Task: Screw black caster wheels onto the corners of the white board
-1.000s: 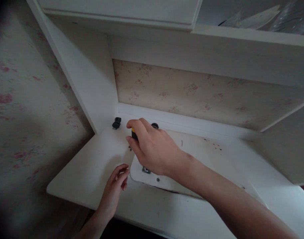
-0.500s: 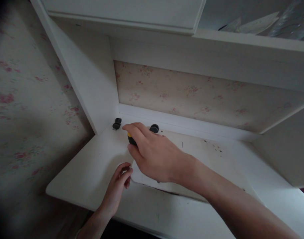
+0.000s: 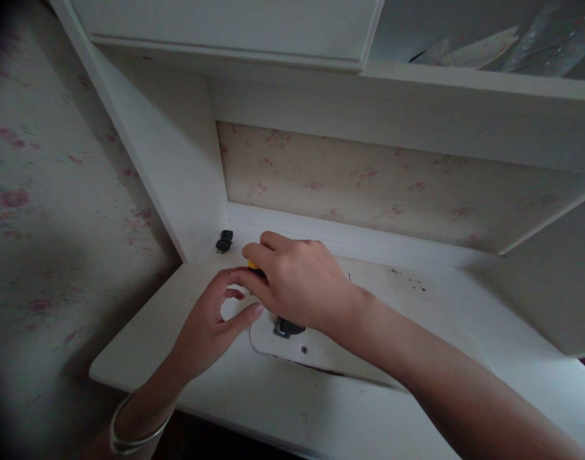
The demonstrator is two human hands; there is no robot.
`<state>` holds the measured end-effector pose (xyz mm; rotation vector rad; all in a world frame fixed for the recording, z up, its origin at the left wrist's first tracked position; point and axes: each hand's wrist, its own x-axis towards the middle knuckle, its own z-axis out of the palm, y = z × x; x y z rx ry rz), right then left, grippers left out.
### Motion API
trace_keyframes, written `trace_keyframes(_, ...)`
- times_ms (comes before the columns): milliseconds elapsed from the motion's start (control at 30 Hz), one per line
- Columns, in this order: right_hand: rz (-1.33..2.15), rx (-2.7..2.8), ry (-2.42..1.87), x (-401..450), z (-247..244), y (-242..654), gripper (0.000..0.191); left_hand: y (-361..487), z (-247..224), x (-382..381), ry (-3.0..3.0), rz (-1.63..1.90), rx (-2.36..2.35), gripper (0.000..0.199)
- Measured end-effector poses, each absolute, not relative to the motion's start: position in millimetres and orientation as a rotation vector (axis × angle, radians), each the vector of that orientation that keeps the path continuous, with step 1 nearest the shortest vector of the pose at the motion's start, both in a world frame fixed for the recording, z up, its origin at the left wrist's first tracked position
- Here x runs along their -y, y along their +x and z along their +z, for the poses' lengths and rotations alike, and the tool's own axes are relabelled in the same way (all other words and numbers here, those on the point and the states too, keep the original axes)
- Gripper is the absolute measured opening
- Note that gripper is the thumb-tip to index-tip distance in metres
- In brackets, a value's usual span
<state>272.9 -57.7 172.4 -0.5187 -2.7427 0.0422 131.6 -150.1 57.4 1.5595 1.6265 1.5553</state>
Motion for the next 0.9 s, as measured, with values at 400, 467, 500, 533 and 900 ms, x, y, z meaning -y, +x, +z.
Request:
trace_keyframes(400,0.045,2.672,-0.577,48,179,284,0.024,135,74,116,1.504,1.509,-1.388,0.036)
trace_keyframes(467,0.124,2.707,-0.528,47,180,286,0.031,136,74,115,1.52,1.501,-1.477,0.025)
trace_keyframes(500,0.189,2.743,-0.458,47,181,286,0.033,136,75,114,1.528,1.483,-1.475,0.017)
trace_keyframes(533,0.244,2.774,-0.392,47,182,287,0.034,135,76,114,1.539,1.461,-1.432,0.012)
trace_keyframes(900,0.236,2.813,-0.526,45,181,295,0.046,134,81,112,1.661,1.372,-1.372,0.006)
